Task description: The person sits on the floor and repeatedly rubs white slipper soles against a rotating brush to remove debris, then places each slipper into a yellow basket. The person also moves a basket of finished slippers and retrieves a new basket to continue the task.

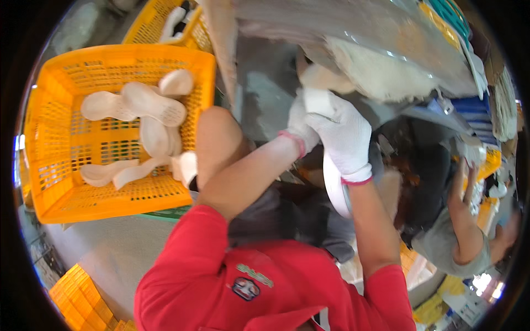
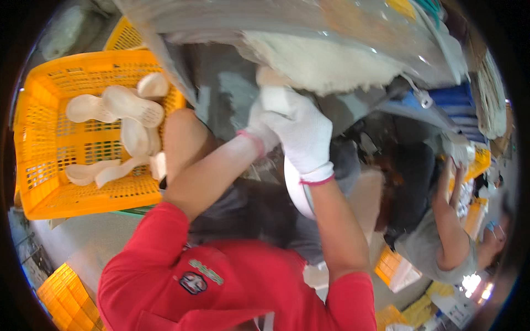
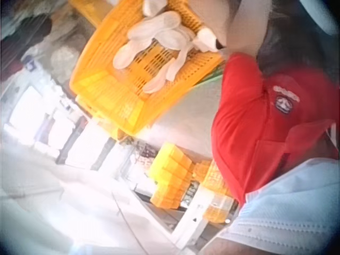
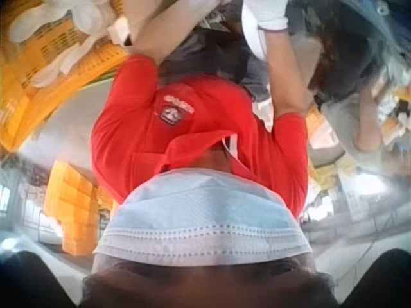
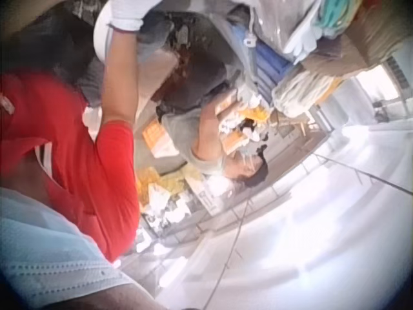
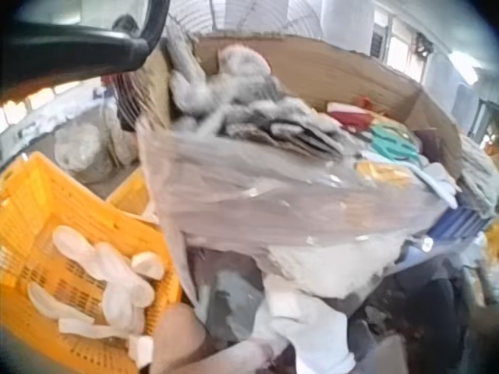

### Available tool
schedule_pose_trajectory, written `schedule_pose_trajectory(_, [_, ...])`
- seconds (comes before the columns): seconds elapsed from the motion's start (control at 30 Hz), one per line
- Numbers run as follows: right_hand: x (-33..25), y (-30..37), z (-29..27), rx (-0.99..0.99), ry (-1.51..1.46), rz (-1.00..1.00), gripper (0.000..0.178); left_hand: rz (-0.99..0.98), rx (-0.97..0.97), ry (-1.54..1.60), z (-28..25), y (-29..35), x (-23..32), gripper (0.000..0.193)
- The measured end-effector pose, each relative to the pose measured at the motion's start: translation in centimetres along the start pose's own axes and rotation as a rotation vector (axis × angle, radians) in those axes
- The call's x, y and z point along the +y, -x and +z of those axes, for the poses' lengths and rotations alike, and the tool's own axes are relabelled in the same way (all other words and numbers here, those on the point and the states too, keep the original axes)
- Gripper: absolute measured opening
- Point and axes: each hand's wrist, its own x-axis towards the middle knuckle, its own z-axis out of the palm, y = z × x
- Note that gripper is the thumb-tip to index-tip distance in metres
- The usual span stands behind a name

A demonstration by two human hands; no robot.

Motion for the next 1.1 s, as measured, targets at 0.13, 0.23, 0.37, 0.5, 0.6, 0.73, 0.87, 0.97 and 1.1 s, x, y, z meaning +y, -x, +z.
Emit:
schedule_pose_trajectory(0.13, [-0.1, 0.3, -0.8, -0.044, 0.065, -0.017, 0.056, -0.17, -0.413, 0.823, -0.2, 2.4, 2.7, 0.055])
schedule_pose_trajectory(0.23, [-0.9, -0.1, -1.5, -0.104, -0.211, -0.086, 0.056, 0.212, -0.429, 0.289, 0.0, 1.1, 2.9, 0.051])
schedule_pose_trajectory(0.37, [-4.6, 3.4, -3.0, -0.195, 0.118, 0.098, 0.054, 0.161, -0.247, 0.059, -0.5, 0.7, 1.7, 0.046])
schedule_pose_trajectory(0.5, [-4.8, 5.7, -2.8, -0.147, 0.756, -0.174, 0.047, 0.032, -0.173, 0.268, 0.4, -0.6, 3.2, 0.042])
schedule_pose_trajectory(0.6, [-5.0, -0.1, -3.1, -0.194, 0.717, -0.196, 0.025, 0.16, -0.018, 0.044, 0.3, -4.4, 5.6, 0.04])
schedule_pose_trajectory(0.73, [-2.8, 1.5, -3.5, -0.163, 0.558, -0.449, 0.018, -0.053, 0.015, -0.012, -1.6, -3.0, 4.0, 0.036])
schedule_pose_trajectory(0.87, [-0.9, 0.4, -2.2, -0.04, 0.063, -0.032, 0.032, -0.141, -0.082, -0.314, -2.4, -4.2, 6.0, 0.034])
schedule_pose_trajectory(0.97, [0.2, -0.9, -1.6, -0.076, 0.139, -0.27, 0.029, 0.158, -0.011, -0.891, -3.1, -2.8, 8.0, 0.035])
schedule_pose_trajectory(1.1, [-0.4, 1.1, -1.0, -0.009, -0.112, 0.032, 0.021, 0.084, -0.381, -1.474, -4.3, -0.3, 9.9, 0.041])
